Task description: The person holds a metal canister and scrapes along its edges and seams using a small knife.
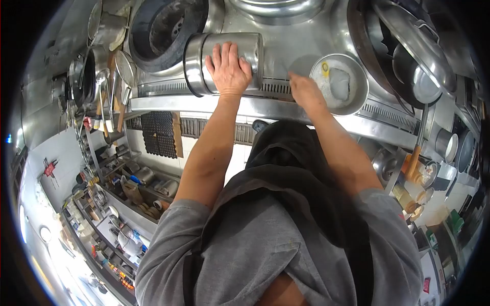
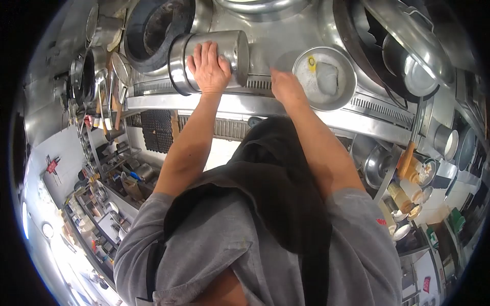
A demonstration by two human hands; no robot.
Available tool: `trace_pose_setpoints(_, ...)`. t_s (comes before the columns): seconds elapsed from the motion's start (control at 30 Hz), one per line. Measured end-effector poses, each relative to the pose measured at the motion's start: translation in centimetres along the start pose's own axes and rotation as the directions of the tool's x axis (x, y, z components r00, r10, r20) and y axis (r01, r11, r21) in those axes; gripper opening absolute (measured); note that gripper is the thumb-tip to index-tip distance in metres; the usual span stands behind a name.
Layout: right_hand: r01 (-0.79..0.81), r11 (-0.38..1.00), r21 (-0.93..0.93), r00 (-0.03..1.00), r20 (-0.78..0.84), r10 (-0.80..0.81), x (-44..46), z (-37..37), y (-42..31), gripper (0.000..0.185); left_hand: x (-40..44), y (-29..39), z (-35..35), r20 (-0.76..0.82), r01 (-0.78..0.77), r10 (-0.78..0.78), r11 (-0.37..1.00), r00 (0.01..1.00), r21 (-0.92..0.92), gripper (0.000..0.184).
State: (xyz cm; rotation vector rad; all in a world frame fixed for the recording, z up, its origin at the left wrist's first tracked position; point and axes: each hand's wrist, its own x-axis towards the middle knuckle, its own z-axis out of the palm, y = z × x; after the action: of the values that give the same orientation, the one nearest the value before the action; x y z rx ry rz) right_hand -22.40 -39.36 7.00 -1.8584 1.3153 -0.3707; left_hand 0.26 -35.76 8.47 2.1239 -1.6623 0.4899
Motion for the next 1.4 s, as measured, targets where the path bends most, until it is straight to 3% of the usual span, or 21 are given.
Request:
trace_pose_setpoints(0.07,0.167,0.981,-0.097,0.982,0.100,-0.157,0.4,0.5,0.6,0.033,0.1,-0.1,0.1,-0.011,-0.010,0.010,1.000,1.000,-0.001,0.042)
trace_pose_setpoints(0.2,0.229,0.971,-0.070,0.970,-0.068,-0.234,-0.3,-3.0,-1.9,0.034,-0.3,-0.1,-0.4,0.048,0.003,-0.003,1.000,0.999,0.004,0.043)
trace_pose_setpoints(0.3,0.232,0.956,-0.178,0.971,-0.018,-0.239,-0.8,-4.9,-0.8,0.034,0.3,-0.6,-0.7,0.071,0.009,-0.007,0.999,0.997,-0.037,0.044)
trace_pose_setpoints(0.37,0.299,0.954,-0.015,0.947,-0.115,-0.299,-1.6,-5.8,-0.5,0.037,0.5,-0.8,-1.0,0.127,0.047,-0.030,0.991,0.991,-0.129,0.045)
trace_pose_setpoints(0.5,0.314,0.947,-0.069,0.937,-0.140,-0.321,-2.2,-7.1,1.2,0.038,0.8,-0.7,-4.1,0.022,0.059,-0.055,0.938,0.998,-0.341,0.044)
trace_pose_setpoints(0.57,0.318,0.946,-0.064,0.934,-0.152,-0.324,-1.9,-7.9,1.5,0.039,-0.6,-1.3,-4.5,0.020,0.054,-0.050,0.949,0.999,-0.311,0.045)
trace_pose_setpoints(0.67,0.414,0.908,-0.071,0.864,-0.284,-0.416,-1.4,-9.6,1.4,0.040,-2.9,-2.3,-4.8,0.259,0.139,-0.097,0.979,0.961,-0.147,0.052)
trace_pose_setpoints(0.7,0.421,0.904,-0.079,0.864,-0.269,-0.426,-0.9,-9.8,2.7,0.040,-3.2,-2.1,-5.0,0.257,0.157,-0.115,0.976,0.960,-0.150,0.052)
trace_pose_setpoints(0.77,0.169,0.859,-0.483,0.985,0.111,-0.132,1.3,-9.9,5.9,0.042,-3.1,-1.9,-5.5,0.282,0.131,-0.083,0.979,0.956,-0.156,0.058)
trace_pose_setpoints(0.83,0.246,0.827,-0.505,0.962,0.020,-0.274,1.2,-11.3,4.0,0.045,-2.7,-2.2,-5.4,0.303,0.162,-0.110,0.975,0.947,-0.151,0.062)
trace_pose_setpoints(0.9,0.338,0.881,-0.330,0.903,-0.151,-0.403,0.8,-12.0,2.7,0.046,-2.9,-2.0,-5.4,0.312,0.177,-0.109,0.964,0.944,-0.199,0.062)
trace_pose_setpoints(0.93,0.353,0.871,-0.342,0.899,-0.133,-0.417,0.9,-11.5,3.9,0.046,-2.8,-1.6,-5.6,0.318,0.198,-0.132,0.963,0.939,-0.185,0.061)
trace_pose_setpoints(1.0,0.274,0.781,-0.562,0.962,0.173,-0.213,2.7,-10.2,7.5,0.045,-2.5,-1.6,-5.2,0.311,0.224,-0.155,0.954,0.937,-0.198,0.060)
trace_pose_setpoints(1.03,0.304,0.764,-0.570,0.953,0.194,-0.234,2.5,-10.6,6.0,0.045,-2.6,-1.7,-5.3,0.323,0.236,-0.162,0.951,0.932,-0.202,0.060)
trace_pose_setpoints(1.1,0.264,0.892,-0.367,0.950,-0.063,-0.307,2.5,-11.3,3.1,0.046,-3.0,-1.8,-5.6,0.331,0.301,-0.227,0.934,0.916,-0.192,0.059)
trace_pose_setpoints(1.17,0.311,0.909,-0.277,0.939,-0.061,-0.340,3.7,-11.1,2.8,0.048,-2.7,-1.6,-6.0,0.312,0.257,-0.179,0.939,0.933,-0.229,0.062)
trace_pose_setpoints(1.2,0.159,0.987,-0.012,0.983,-0.095,-0.159,3.5,-11.0,2.3,0.048,-2.9,-1.7,-5.5,0.303,0.256,-0.183,0.941,0.935,-0.220,0.061)
trace_pose_setpoints(1.27,-0.215,0.874,0.437,0.973,0.020,0.230,3.9,-10.2,4.7,0.039,-2.7,-1.6,-5.4,0.298,0.274,-0.204,0.938,0.933,-0.214,0.061)
trace_pose_setpoints(1.3,-0.206,0.880,0.428,0.976,0.021,0.218,3.9,-10.3,6.4,0.039,-2.6,-1.6,-5.3,0.304,0.266,-0.195,0.941,0.932,-0.211,0.061)
trace_pose_setpoints(1.37,-0.421,0.656,0.626,0.894,0.166,0.416,4.0,-10.8,8.1,0.034,-2.1,-2.0,-5.2,0.300,0.276,-0.211,0.941,0.930,-0.197,0.061)
trace_pose_setpoints(1.4,-0.421,0.662,0.620,0.896,0.169,0.411,3.8,-11.1,7.4,0.034,-2.0,-2.1,-5.2,0.304,0.273,-0.206,0.941,0.930,-0.198,0.061)
